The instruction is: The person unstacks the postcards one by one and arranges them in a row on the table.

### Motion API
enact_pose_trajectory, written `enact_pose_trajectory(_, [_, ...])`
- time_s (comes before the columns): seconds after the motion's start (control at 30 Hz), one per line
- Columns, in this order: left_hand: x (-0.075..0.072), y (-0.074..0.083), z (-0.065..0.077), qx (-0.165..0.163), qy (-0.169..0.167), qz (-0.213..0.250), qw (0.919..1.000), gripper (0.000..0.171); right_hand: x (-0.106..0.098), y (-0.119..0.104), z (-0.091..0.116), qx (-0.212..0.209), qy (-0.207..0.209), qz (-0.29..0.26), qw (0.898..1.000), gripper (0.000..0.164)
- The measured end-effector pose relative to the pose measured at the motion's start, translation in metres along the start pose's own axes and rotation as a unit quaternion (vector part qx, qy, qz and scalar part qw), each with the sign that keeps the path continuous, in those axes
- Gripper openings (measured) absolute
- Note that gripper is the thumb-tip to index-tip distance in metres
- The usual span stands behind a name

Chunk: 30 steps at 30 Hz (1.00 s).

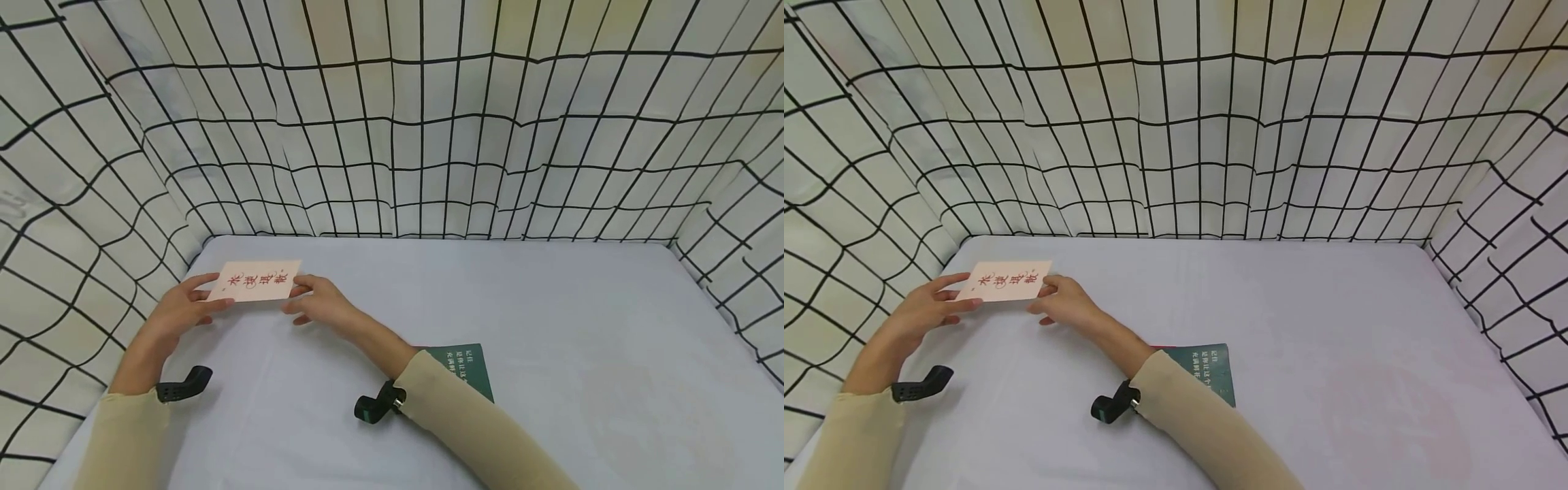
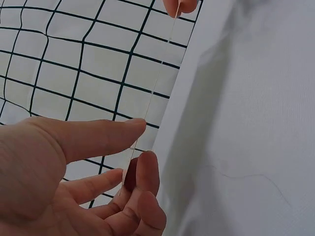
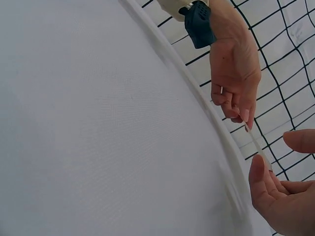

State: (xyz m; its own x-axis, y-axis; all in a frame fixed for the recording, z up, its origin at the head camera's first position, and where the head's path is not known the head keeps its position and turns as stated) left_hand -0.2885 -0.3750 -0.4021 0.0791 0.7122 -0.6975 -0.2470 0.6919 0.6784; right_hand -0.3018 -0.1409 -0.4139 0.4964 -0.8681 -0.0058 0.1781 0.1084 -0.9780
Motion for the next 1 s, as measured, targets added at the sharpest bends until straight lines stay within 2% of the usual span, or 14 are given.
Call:
enact_pose_trajectory(0.17, [-0.003, -0.007, -0.001, -0.015, 0.004, -0.001, 0.9999, 0.086, 0.008, 0.007, -0.006, 0.011, -0.013, -0.034, 0.999, 0.067])
enact_pose_trajectory(0.37, [-0.008, -0.017, -0.002, -0.041, 0.03, -0.003, 0.9987, 0.082, 0.019, 0.011, -0.011, 0.025, -0.022, -0.075, 0.997, 0.066])
enact_pose_trajectory(0.83, [-0.018, -0.031, 0.001, -0.098, 0.047, -0.002, 0.9941, 0.081, 0.033, 0.011, -0.017, 0.029, -0.025, -0.079, 0.996, 0.064])
enact_pose_trajectory(1.0, [-0.021, -0.034, 0.003, -0.111, 0.063, -0.001, 0.9918, 0.08, 0.038, 0.013, -0.021, 0.032, -0.023, -0.08, 0.996, 0.063])
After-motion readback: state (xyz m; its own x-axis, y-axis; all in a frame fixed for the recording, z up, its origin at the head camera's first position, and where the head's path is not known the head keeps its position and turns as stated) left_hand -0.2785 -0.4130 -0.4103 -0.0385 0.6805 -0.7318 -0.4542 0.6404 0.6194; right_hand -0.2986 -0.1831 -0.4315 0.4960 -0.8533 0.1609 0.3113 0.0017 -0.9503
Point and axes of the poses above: each hand's wrist, its own z-axis away from the middle knuckle, its own x-axis out of the palm, y = z × x, the point moved 9 cm from there along -z, towards the middle knuckle, and after that the axes turned 1 degree about y, right-handed, at the moved point
